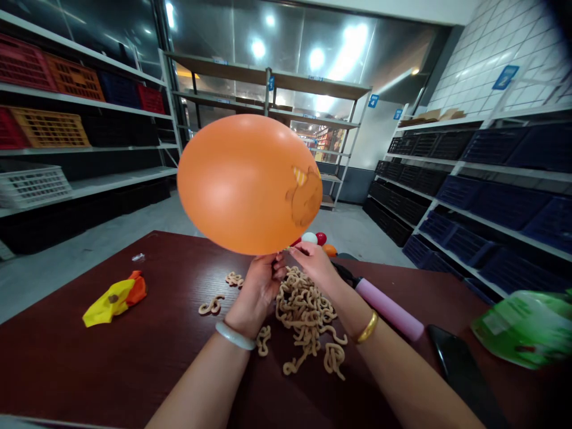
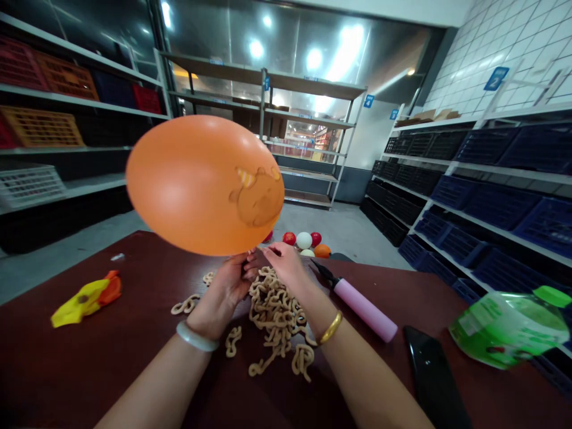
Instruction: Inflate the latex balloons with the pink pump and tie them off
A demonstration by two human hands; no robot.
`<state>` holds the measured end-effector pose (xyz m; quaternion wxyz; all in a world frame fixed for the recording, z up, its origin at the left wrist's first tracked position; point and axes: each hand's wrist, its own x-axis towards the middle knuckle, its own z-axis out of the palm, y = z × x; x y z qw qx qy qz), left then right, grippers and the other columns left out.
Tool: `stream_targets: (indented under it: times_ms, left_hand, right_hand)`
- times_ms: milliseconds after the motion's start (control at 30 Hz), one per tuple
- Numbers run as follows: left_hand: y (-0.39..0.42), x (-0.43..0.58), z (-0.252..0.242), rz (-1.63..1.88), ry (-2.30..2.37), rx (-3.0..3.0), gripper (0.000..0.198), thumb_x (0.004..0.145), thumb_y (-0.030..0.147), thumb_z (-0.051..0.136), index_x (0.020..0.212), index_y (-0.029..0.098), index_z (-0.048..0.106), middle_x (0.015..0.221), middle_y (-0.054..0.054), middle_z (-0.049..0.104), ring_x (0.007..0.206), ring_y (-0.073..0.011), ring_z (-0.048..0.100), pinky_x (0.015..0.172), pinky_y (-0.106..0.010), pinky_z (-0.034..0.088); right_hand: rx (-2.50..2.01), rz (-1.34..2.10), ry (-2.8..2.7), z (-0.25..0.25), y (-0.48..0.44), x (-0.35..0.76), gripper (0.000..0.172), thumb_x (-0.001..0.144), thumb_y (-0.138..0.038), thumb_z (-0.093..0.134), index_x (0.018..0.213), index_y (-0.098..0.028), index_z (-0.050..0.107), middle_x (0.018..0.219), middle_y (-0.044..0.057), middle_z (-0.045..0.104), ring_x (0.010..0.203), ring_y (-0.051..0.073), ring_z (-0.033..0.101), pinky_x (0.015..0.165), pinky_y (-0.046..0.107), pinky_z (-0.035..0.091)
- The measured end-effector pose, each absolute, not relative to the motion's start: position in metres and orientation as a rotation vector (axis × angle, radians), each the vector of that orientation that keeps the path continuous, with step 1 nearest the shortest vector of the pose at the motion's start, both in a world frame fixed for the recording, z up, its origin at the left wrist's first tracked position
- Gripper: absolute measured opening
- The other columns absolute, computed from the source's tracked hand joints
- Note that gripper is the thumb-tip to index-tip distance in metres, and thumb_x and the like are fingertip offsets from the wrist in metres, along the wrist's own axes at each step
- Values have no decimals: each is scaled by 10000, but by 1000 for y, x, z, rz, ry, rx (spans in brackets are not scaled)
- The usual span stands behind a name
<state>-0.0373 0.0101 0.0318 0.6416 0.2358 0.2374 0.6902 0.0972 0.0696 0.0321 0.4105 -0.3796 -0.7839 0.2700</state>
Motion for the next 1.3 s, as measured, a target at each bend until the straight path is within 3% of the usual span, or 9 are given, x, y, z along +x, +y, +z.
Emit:
stream_targets:
  times_ms: [100, 200, 333, 433, 567, 867, 1167, 1300]
  left_hand:
    - [12, -33, 31, 1574, 589, 643, 189, 676, 152, 733, 721, 147, 549, 604, 49, 427, 476, -41, 319, 414, -160, 207]
    - [14, -29, 25, 1637, 721, 712, 247, 682, 255, 773, 692, 151, 549, 570, 58, 427, 461, -44, 316, 426, -170, 201]
    - [16, -26, 16, 1765, 981, 845, 265, 726, 368, 761, 690, 142, 627, 557, 31, 510, 476, -75, 386, 467, -206, 292]
    - [15, -22, 14, 1795, 1108, 979, 250, 746, 375, 750, 733, 129, 708, 686, -35, 653, 596, -126, 521, 573, -236, 411]
    - [12, -17, 14, 1802, 1086, 998, 255, 770, 395, 740, 789, 140, 740, 754, -49, 690, 670, -153, 569, 644, -255, 459]
    - [5, -12, 17, 1791, 1291, 1274, 180, 814, 325, 682, 809, 167, 769, 752, -58, 712, 780, -209, 637, 711, -266, 475]
    - [0, -1, 11, 1696, 1294, 1431, 254, 857, 334, 602, 822, 145, 767, 770, -32, 727, 717, -174, 621, 670, -245, 460]
    - [-1, 2, 12, 1678, 1271, 1357, 256, 854, 348, 610, 757, 152, 742, 681, -15, 671, 651, -153, 586, 605, -227, 427]
  right_hand:
    - [-981, 642, -1904, 38, 54, 101, 183, 914, -327, 570, 816, -200, 657, 802, 34, 709, 749, 183, 642, 680, 287, 467]
    - [-970, 374, -1975, 42, 37, 103, 181, 930, -304, 588, 792, -210, 656, 784, 37, 684, 740, 185, 617, 689, 297, 457]
    - [-946, 24, -2120, 45, 19, 105, 133, 949, -256, 588, 863, -207, 677, 891, 70, 666, 821, 208, 603, 749, 326, 466]
    - [-850, 1, -2151, 46, 12, 106, 114, 955, -220, 577, 921, -209, 685, 976, 86, 661, 913, 223, 609, 822, 344, 484]
    - [-692, 170, -2091, 44, 15, 108, 170, 983, -233, 518, 935, -214, 680, 1065, 98, 670, 1036, 225, 613, 950, 372, 486]
    - [-758, 522, -1791, 31, 28, 116, 23, 871, -213, 655, 891, -223, 650, 879, 31, 723, 799, 176, 680, 757, 297, 537]
    - [-730, 147, -1917, 34, 30, 126, 97, 912, -177, 621, 828, -225, 626, 937, 64, 661, 899, 210, 623, 834, 341, 516]
    - [-875, 8, -1929, 28, 28, 122, 122, 953, -169, 533, 874, -222, 610, 928, 75, 648, 875, 225, 600, 803, 358, 501]
